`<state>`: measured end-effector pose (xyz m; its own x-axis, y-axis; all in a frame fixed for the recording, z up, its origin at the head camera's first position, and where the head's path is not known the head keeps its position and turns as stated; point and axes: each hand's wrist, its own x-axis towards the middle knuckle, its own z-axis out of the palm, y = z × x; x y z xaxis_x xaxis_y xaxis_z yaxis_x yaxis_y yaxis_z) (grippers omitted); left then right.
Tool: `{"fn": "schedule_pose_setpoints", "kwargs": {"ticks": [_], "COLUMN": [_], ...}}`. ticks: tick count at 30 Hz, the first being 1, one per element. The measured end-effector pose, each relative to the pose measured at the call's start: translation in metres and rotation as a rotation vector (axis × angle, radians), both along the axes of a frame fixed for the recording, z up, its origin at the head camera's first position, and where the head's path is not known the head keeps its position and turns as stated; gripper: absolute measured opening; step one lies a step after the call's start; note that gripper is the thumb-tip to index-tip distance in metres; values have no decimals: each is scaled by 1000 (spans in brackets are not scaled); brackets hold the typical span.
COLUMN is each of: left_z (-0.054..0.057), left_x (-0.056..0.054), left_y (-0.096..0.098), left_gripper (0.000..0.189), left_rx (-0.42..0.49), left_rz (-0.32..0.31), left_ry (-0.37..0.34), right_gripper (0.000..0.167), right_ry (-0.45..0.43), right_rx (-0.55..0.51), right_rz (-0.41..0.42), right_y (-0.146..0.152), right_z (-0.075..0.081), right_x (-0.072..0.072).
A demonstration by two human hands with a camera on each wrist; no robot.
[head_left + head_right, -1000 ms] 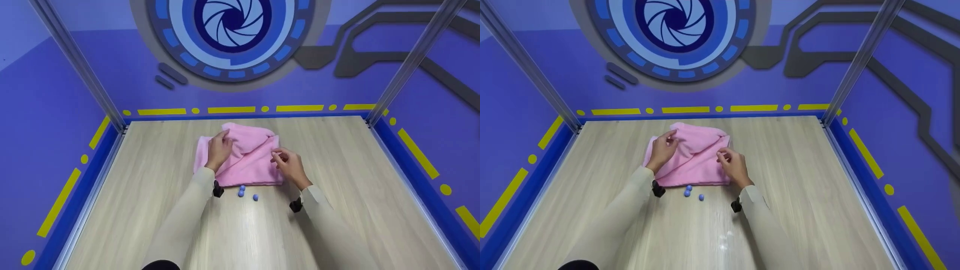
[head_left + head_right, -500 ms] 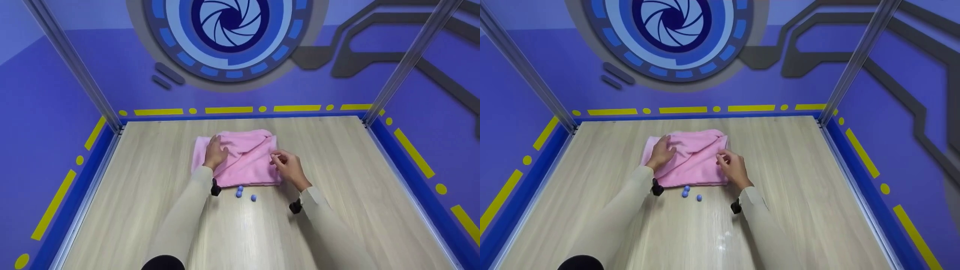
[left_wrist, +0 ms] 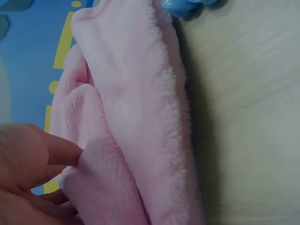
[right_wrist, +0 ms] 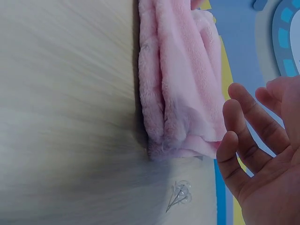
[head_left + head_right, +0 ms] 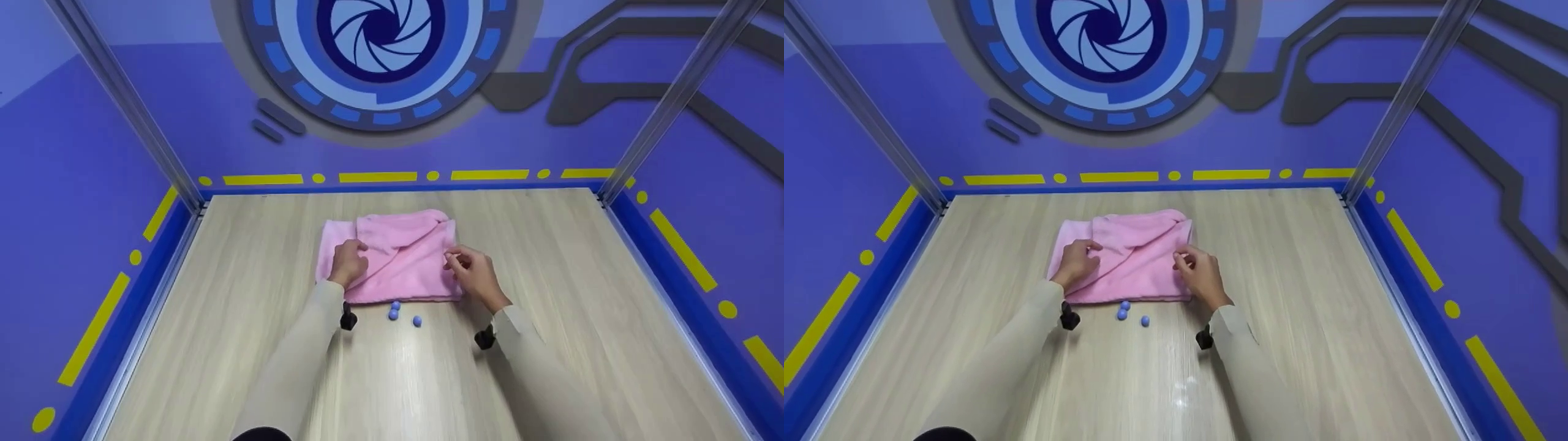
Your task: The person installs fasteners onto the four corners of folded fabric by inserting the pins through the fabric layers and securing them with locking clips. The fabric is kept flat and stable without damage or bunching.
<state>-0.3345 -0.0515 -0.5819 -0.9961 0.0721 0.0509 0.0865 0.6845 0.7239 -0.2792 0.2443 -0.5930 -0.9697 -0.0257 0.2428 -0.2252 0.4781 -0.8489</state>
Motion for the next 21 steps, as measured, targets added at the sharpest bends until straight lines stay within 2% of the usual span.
{"fn": "schedule_pose_setpoints", "kwargs": {"ticks": [3, 6, 12, 21], "left_z": [3, 6, 8, 1], "left_x": [5, 10, 15, 18], "left_y": [-3, -5, -7, -10], "left_gripper": [29, 25, 15, 13], "left_rx": [-11, -40, -84, -86], "left_rz": [17, 24, 9, 16], "left_ry": [-62, -93, -103, -107], "right_gripper": [20, 21, 22, 21], "right_ry": [-10, -15, -27, -18], "right_rx": [5, 10, 24, 38], "right_rz": [-6, -6, 4, 19], "right_y": [-2, -4, -4, -7], "right_z": [0, -1, 1, 1], "right_x": [0, 1, 2, 2]}}
